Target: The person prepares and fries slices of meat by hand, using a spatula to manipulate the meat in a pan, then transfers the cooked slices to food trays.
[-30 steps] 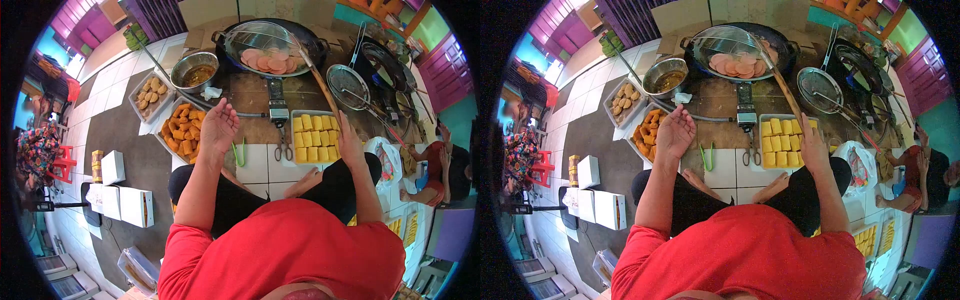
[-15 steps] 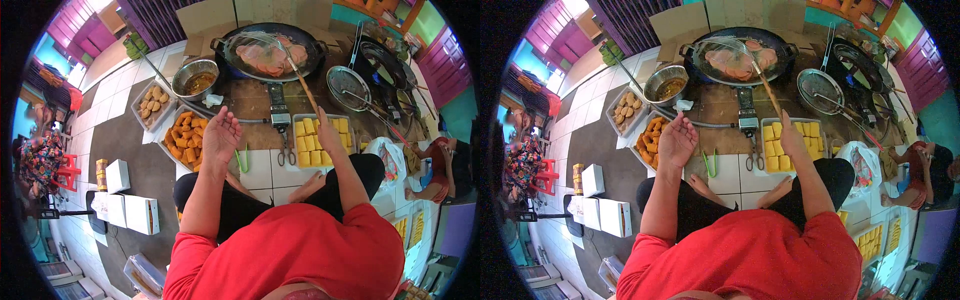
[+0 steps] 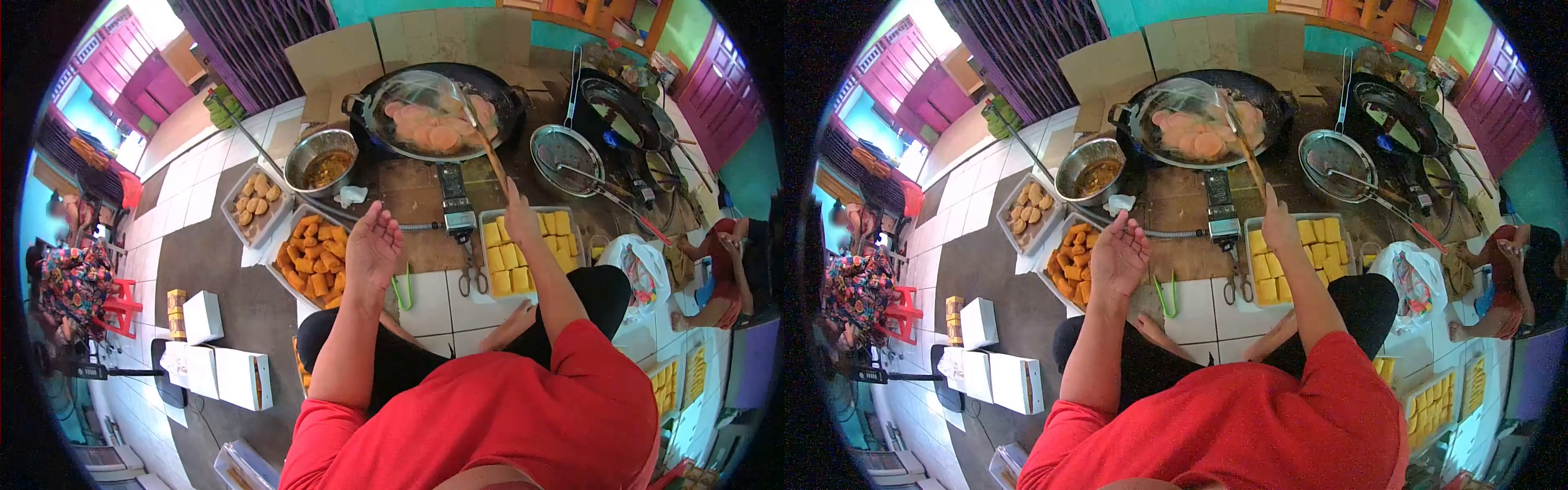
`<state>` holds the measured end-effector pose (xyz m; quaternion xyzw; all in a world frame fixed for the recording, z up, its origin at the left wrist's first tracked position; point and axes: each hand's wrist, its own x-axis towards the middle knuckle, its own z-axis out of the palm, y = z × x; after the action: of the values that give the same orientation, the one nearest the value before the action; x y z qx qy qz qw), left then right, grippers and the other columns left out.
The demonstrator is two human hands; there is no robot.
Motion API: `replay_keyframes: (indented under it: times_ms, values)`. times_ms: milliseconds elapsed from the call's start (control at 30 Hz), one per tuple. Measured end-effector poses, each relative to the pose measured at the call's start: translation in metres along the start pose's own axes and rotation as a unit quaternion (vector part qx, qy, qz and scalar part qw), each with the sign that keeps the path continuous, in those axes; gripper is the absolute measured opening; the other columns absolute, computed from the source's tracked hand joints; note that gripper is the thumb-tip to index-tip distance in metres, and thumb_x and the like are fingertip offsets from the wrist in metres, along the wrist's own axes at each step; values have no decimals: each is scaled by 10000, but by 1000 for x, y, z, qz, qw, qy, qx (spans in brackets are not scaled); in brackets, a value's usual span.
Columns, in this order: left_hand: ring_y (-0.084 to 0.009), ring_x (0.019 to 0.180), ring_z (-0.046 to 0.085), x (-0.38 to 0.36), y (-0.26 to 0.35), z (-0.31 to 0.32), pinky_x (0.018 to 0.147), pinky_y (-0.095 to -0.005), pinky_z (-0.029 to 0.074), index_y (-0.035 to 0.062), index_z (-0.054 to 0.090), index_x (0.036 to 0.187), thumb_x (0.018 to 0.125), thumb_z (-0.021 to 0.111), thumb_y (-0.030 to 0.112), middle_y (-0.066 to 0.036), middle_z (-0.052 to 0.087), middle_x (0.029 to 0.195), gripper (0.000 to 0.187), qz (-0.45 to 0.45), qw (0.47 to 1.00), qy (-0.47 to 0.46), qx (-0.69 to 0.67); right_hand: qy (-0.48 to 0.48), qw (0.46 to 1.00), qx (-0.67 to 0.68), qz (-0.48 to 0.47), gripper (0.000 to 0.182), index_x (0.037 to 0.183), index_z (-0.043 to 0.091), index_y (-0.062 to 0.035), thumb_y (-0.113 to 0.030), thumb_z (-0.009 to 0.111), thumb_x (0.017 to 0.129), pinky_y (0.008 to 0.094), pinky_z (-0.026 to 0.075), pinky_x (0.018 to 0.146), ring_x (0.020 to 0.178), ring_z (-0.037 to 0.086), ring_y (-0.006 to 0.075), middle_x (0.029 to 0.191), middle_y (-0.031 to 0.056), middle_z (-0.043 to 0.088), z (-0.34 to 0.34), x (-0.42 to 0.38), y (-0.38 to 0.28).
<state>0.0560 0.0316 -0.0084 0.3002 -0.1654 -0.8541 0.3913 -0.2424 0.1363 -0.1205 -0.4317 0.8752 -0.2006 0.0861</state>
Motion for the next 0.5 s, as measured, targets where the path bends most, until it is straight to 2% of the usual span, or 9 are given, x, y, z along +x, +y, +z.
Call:
replay_keyframes:
  times_ms: [233,333,433,500]
  values:
    - [-127,796,580,-7,-2,7,725,-264,493,123,587,1053,905,595,173,17,591,873,157,-25,1000,-11,-3,-32,997,42,52,703,1495,112,-186,-90,483,906,519,472,809,985,572,463,1203,294,518,-33,-45,18]
    - [-129,796,580,-7,-6,8,721,-267,493,124,583,1061,909,591,175,16,592,871,161,-30,999,-18,-1,20,996,89,23,707,1496,106,-174,-79,485,906,517,468,820,1002,567,455,1200,289,526,-30,-35,26]
    - [-131,792,579,-4,-7,8,715,-269,494,125,586,1057,910,590,174,16,591,870,155,-28,999,-20,3,66,994,80,23,691,1493,113,-156,-71,473,909,519,459,848,1020,561,452,1190,290,530,-26,-13,23]
    - [-131,791,578,-1,-7,8,715,-270,495,126,590,1051,910,591,176,16,592,873,150,-26,999,-19,0,80,992,93,29,688,1485,149,-146,-69,486,889,522,448,844,1013,549,471,1150,299,546,-12,9,28]
